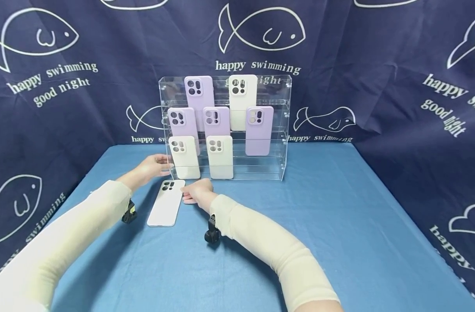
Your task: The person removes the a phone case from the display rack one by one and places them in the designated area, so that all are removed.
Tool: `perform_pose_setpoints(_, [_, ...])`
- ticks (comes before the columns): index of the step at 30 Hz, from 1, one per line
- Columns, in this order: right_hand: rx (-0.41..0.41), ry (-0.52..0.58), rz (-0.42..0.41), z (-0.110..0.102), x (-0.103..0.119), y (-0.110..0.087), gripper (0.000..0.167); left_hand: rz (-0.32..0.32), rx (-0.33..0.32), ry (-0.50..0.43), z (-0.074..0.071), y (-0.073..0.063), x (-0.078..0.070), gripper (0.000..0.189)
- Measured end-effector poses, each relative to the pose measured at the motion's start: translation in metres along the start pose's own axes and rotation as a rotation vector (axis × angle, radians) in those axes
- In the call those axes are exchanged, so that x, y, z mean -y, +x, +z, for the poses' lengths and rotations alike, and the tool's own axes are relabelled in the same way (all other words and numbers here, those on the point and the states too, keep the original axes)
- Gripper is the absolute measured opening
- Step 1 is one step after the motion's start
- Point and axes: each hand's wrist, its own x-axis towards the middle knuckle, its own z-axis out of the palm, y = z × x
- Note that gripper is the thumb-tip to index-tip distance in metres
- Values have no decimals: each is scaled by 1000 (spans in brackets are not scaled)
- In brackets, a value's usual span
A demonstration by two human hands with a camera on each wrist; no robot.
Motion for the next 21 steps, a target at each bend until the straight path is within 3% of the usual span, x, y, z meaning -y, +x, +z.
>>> perform_pose_setpoints(10, [76,23,24,-7,-2,-2,21,11,33,16,-1,-4,5,59])
perform_pose_setpoints(21, [102,34,7,-14,4,-6,27,33,49,-9,-2,2,6,55])
